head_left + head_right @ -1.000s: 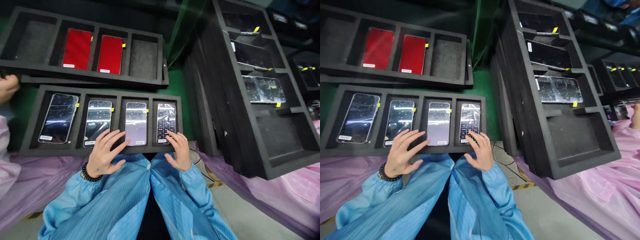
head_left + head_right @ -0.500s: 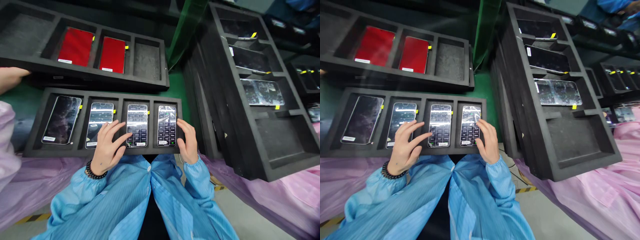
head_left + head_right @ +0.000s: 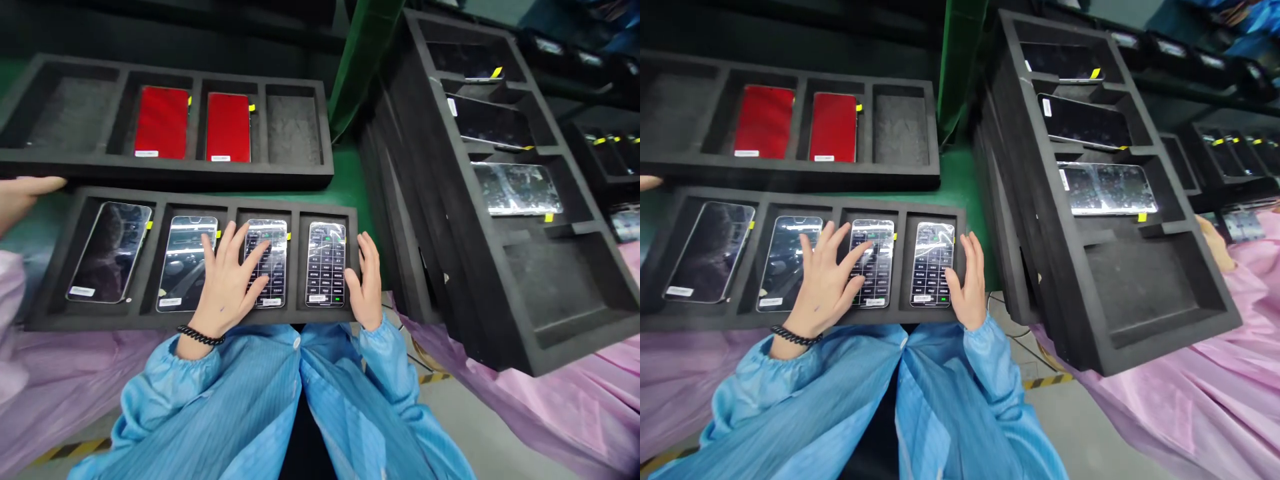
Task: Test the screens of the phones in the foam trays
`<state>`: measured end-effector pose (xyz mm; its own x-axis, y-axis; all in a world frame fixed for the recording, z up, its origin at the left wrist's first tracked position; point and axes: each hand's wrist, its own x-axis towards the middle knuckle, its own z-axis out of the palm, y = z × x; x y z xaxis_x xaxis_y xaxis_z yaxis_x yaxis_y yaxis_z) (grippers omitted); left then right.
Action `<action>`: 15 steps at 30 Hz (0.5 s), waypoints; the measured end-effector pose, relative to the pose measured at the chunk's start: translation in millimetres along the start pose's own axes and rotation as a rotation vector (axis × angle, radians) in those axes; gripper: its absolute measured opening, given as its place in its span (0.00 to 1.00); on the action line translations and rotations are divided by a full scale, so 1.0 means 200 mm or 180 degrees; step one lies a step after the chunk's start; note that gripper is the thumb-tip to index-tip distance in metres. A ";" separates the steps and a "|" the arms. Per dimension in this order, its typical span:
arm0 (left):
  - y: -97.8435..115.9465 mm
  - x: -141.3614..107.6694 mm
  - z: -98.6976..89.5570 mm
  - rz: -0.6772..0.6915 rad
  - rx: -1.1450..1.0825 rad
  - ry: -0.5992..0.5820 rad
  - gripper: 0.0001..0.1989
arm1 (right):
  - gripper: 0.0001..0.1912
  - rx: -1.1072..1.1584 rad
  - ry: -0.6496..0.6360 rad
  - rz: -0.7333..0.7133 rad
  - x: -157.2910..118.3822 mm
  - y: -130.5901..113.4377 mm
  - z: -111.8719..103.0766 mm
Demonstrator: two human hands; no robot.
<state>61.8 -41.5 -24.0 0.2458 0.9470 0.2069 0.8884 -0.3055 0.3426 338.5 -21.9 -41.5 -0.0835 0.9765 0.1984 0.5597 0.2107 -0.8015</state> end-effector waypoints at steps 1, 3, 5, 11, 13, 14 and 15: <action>0.01 0.01 0.00 0.0001 0.0023 -0.0015 0.26 | 0.27 -0.0102 0.0059 -0.0017 -0.01 -0.01 -0.01; 0.03 0.02 0.01 0.0007 0.0061 -0.0046 0.26 | 0.23 -0.0307 0.0171 -0.0058 -0.01 -0.03 -0.02; 0.04 0.03 0.02 -0.0007 0.0068 -0.0059 0.26 | 0.20 -0.0463 0.0268 -0.0109 -0.02 -0.04 -0.02; 0.05 0.03 0.01 -0.0010 -0.0009 0.0050 0.24 | 0.20 -0.0616 0.0495 -0.0215 -0.03 -0.03 -0.02; 0.05 0.02 0.00 0.0037 -0.0026 0.0091 0.23 | 0.19 -0.0692 0.0549 -0.0287 -0.04 -0.03 -0.02; 0.05 0.02 0.00 0.0057 -0.0033 0.0101 0.23 | 0.19 -0.0743 0.0567 -0.0326 -0.04 -0.03 -0.02; 0.05 0.02 0.00 0.0072 -0.0039 0.0111 0.22 | 0.19 -0.0801 0.0575 -0.0362 -0.04 -0.03 -0.02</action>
<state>70.6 -41.4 -19.4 0.2520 0.9358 0.2466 0.8779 -0.3282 0.3487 340.0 -31.1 -36.1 -0.0222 0.9189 0.3938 0.7433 0.2786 -0.6082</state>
